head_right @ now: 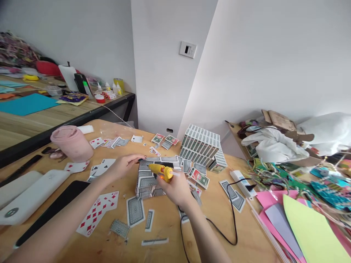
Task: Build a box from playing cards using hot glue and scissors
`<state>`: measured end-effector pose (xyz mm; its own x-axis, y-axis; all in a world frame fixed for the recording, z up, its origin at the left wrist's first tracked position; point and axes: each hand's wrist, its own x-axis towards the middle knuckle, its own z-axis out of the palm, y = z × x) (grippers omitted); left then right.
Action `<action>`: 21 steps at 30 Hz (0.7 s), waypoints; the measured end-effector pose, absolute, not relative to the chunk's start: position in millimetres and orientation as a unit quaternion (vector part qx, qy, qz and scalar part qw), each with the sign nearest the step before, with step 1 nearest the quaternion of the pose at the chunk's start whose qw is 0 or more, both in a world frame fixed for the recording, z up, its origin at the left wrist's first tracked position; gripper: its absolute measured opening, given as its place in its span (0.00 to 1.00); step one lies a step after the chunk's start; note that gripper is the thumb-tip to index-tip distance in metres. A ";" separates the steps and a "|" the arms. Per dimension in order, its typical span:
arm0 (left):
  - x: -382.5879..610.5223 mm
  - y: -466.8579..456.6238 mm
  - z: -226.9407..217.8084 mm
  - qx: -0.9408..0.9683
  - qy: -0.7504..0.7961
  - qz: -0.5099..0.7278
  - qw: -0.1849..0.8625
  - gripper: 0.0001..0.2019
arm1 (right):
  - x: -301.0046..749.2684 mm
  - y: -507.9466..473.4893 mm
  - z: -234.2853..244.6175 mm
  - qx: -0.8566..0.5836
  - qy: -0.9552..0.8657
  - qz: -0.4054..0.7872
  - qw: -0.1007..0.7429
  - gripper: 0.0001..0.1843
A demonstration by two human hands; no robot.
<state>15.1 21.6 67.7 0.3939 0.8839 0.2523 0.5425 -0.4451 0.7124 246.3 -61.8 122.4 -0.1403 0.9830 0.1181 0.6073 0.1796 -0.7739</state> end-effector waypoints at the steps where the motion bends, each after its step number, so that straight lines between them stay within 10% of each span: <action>1: 15.9 21.9 68.4 0.787 0.453 0.317 0.275 0.18 | 243.1 -58.3 124.9 -0.562 -0.717 0.265 0.317 0.10; 21: 20.0 23.4 78.9 0.789 0.471 0.307 0.248 0.17 | 215.1 -34.7 126.8 -0.575 -0.803 0.040 0.153 0.13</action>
